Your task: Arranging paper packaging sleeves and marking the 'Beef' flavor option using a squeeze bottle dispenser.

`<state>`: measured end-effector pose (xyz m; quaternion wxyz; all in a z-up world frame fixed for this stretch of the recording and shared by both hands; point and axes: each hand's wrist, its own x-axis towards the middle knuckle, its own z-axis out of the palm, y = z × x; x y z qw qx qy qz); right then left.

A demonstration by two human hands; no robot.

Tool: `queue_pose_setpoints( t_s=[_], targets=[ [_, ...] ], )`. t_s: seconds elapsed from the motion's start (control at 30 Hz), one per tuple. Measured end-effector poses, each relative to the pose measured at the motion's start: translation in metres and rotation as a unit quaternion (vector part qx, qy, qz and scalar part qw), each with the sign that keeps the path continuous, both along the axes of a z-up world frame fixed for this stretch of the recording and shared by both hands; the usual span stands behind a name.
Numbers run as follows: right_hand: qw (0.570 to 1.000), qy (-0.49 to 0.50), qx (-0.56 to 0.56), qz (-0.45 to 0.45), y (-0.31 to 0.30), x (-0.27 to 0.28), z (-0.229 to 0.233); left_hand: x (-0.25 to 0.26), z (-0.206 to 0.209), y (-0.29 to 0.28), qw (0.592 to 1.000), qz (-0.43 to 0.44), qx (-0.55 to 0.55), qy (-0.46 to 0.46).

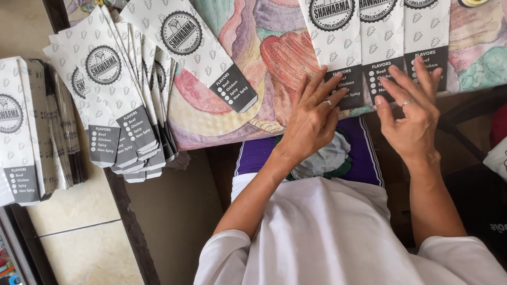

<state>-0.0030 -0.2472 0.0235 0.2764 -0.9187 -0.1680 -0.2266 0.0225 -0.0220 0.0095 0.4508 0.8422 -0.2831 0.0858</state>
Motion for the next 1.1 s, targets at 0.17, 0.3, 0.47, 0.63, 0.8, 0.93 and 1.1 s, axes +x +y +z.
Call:
queue_pose_setpoints(
  t_s=[0.17,0.3,0.47,0.63,0.8,0.93,1.1],
  targets=[
    [0.999,-0.027,0.037,0.026,0.009,0.001,0.007,0.000,0.002,0.064,0.988,0.147,0.023,-0.046],
    [0.996,-0.020,0.017,0.087,0.024,0.008,-0.006,-0.003,-0.005,0.104,0.911,0.358,0.199,-0.050],
    [0.996,0.027,-0.002,0.083,0.043,0.007,-0.005,0.000,-0.026,0.082,0.951,0.272,0.133,-0.057],
    [0.997,0.034,-0.008,0.074,0.044,0.006,-0.002,-0.004,-0.021,0.027,0.980,0.157,0.092,-0.074],
    [0.996,0.019,-0.002,0.088,0.046,0.006,0.000,-0.005,-0.012,0.018,0.982,0.151,0.042,-0.103],
    [0.996,0.008,0.005,0.092,0.051,0.008,0.012,-0.014,-0.010,0.029,0.983,0.138,-0.019,-0.121],
    [0.985,-0.010,0.002,0.171,0.068,0.013,0.020,-0.025,0.003,0.040,0.988,0.103,-0.032,-0.108]
  ],
)
